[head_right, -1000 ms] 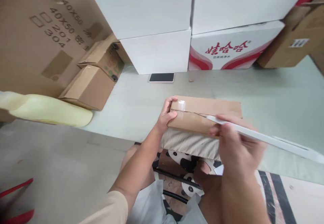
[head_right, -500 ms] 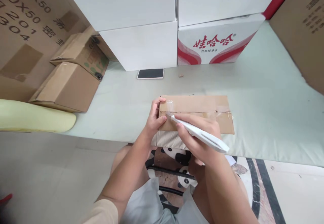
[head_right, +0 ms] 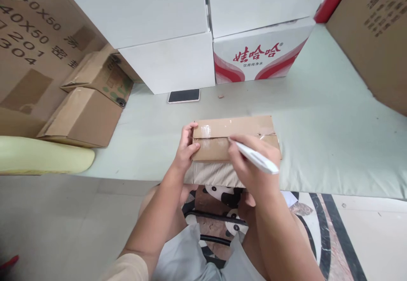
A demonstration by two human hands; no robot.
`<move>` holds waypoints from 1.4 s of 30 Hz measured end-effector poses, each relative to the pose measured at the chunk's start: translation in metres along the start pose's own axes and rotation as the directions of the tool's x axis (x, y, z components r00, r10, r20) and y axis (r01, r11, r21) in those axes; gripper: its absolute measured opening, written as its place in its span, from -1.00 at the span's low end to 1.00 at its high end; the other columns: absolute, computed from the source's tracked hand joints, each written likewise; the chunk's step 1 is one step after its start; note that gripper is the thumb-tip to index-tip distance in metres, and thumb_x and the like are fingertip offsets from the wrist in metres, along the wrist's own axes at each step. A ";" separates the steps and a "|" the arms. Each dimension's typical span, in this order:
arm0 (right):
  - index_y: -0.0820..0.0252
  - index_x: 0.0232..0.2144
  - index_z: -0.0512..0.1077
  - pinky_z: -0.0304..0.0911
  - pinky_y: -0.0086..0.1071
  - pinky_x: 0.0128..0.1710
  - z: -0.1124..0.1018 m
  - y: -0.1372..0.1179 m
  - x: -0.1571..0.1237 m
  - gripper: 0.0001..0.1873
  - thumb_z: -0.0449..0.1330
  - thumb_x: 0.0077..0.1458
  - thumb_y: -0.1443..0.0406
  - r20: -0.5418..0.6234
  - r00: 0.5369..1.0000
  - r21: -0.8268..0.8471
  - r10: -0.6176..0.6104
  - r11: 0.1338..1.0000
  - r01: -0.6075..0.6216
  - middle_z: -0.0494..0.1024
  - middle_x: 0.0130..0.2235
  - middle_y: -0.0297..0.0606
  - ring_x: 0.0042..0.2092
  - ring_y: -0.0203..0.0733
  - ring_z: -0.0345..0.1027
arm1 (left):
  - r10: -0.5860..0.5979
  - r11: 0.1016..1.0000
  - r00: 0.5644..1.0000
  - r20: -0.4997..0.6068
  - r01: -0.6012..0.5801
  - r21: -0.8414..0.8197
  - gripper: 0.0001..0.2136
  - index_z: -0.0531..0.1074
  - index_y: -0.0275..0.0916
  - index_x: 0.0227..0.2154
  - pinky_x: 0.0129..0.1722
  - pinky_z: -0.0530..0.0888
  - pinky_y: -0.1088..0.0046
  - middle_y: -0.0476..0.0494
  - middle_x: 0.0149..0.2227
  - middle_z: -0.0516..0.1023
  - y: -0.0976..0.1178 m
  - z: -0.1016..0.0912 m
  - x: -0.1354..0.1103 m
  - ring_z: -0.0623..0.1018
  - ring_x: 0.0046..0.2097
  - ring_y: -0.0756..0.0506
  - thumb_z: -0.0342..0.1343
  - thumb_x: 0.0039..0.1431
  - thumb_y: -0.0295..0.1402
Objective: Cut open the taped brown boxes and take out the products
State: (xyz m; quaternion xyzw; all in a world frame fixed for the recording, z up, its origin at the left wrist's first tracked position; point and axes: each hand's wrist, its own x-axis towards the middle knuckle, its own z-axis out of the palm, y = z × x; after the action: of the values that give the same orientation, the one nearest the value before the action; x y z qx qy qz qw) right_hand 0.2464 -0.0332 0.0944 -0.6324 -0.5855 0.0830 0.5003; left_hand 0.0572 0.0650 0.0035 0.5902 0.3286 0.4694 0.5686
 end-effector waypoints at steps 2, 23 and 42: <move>0.05 -0.38 0.61 0.39 -0.33 -0.47 -0.010 0.005 -0.002 -0.87 0.23 0.13 0.26 -0.078 0.994 0.044 0.077 0.996 -0.074 0.63 -0.43 -0.32 -0.43 -0.19 0.52 | -0.007 1.000 0.999 -0.036 0.006 -0.025 -0.35 0.32 -0.04 0.11 0.09 0.45 0.23 -0.21 0.17 0.40 0.000 -0.002 0.000 0.46 0.15 -0.25 0.32 -0.02 0.07; 0.10 -0.27 0.56 0.43 -0.09 -0.08 -0.026 0.114 -0.004 -0.80 0.19 0.14 0.17 -0.166 0.926 0.197 0.339 0.932 -0.306 0.64 -0.21 -0.17 -0.15 -0.06 0.52 | 0.124 0.990 0.960 -0.252 -0.102 0.101 -0.64 0.46 -0.16 -0.41 0.15 0.48 0.16 -0.20 0.15 0.44 0.014 0.003 0.008 0.47 0.21 -0.27 0.38 0.02 0.01; -0.15 0.03 0.43 0.24 0.12 0.21 0.017 0.072 -0.027 -0.42 -0.11 0.25 -0.25 -0.268 0.948 0.397 -0.171 0.877 0.271 0.27 0.12 -0.18 0.16 0.12 0.31 | 0.301 0.954 0.877 -0.374 -0.284 0.101 -0.54 0.38 -0.19 -0.65 0.19 0.47 0.13 -0.20 0.05 0.43 0.049 -0.048 -0.001 0.47 0.19 -0.28 0.11 0.14 0.07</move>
State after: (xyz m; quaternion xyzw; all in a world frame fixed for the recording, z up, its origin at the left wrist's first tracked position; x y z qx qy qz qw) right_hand 0.2743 -0.0330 0.0204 -0.4407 -0.5612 0.0794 0.6961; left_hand 0.0058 0.0750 0.0471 0.5412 0.3509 0.6493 0.4028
